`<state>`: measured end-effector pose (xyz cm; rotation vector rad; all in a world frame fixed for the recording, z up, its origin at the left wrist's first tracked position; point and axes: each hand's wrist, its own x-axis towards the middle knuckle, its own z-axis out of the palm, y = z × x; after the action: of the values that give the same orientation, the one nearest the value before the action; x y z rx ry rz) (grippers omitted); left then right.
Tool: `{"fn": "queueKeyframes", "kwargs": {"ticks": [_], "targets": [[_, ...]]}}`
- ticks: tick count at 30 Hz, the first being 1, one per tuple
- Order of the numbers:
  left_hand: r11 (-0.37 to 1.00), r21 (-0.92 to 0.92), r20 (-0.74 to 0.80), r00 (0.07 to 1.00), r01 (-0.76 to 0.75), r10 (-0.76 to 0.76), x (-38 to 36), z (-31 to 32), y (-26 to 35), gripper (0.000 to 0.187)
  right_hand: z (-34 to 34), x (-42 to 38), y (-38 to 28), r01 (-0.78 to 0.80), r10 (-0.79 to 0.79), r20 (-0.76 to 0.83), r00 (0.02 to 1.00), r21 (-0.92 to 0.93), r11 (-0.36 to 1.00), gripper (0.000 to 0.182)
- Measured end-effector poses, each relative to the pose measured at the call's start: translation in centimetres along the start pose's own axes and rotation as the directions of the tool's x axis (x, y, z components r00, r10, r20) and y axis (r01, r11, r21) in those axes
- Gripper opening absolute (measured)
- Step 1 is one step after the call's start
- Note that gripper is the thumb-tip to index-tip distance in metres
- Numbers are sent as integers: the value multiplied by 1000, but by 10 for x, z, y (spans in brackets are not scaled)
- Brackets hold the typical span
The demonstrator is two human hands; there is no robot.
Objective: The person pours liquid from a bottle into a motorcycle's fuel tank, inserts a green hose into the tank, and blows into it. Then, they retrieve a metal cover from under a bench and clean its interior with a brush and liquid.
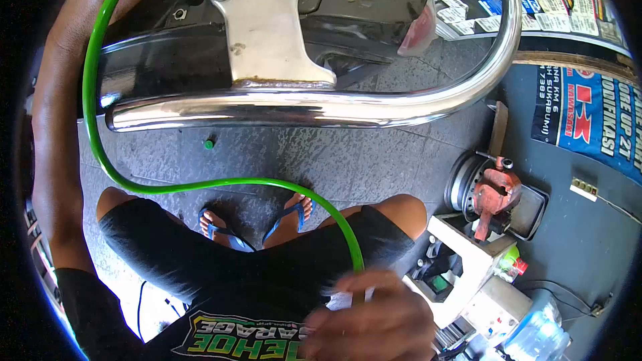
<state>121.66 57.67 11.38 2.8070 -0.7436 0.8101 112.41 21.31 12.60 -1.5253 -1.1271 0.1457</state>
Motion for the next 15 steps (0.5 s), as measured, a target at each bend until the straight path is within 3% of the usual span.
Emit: {"fn": "queueKeyframes", "kwargs": {"ticks": [1,3,4,5,6,7,9,10,11,15], "targets": [[1000,5,4,1000,-1,1,-2,1,6,16,5,-8,10,-225,223,-341,913,34,974,34],[970,139,-93,978,200,-188,2,5,32,15,0,6,37,-128,163,-433,887,109,986,40],[968,148,-93,977,203,-191,2,4,22,15,-9,0,39,-92,108,-313,944,64,994,42],[988,42,-29,989,147,-145,-1,3,5,15,-17,-10,37,-53,56,-184,981,26,998,44],[993,-78,31,995,93,-91,-2,2,-3,15,-15,-11,27,-112,117,-101,988,58,992,40],[992,-85,34,996,91,-88,-5,2,-5,15,-16,-10,16,-82,82,15,997,-6,997,31],[988,-120,26,995,97,-95,-5,2,-4,15,-14,7,6,-36,17,166,986,110,993,22],[996,-59,30,997,67,-65,-3,1,-3,15,-12,9,5,-33,15,163,986,105,994,22],[996,-57,27,998,65,-63,-2,0,-3,15,-10,10,5,21,-49,175,983,157,987,10],[997,44,-30,997,68,-67,-1,1,18,11,-6,10,7,100,-136,146,980,232,968,17]]}}
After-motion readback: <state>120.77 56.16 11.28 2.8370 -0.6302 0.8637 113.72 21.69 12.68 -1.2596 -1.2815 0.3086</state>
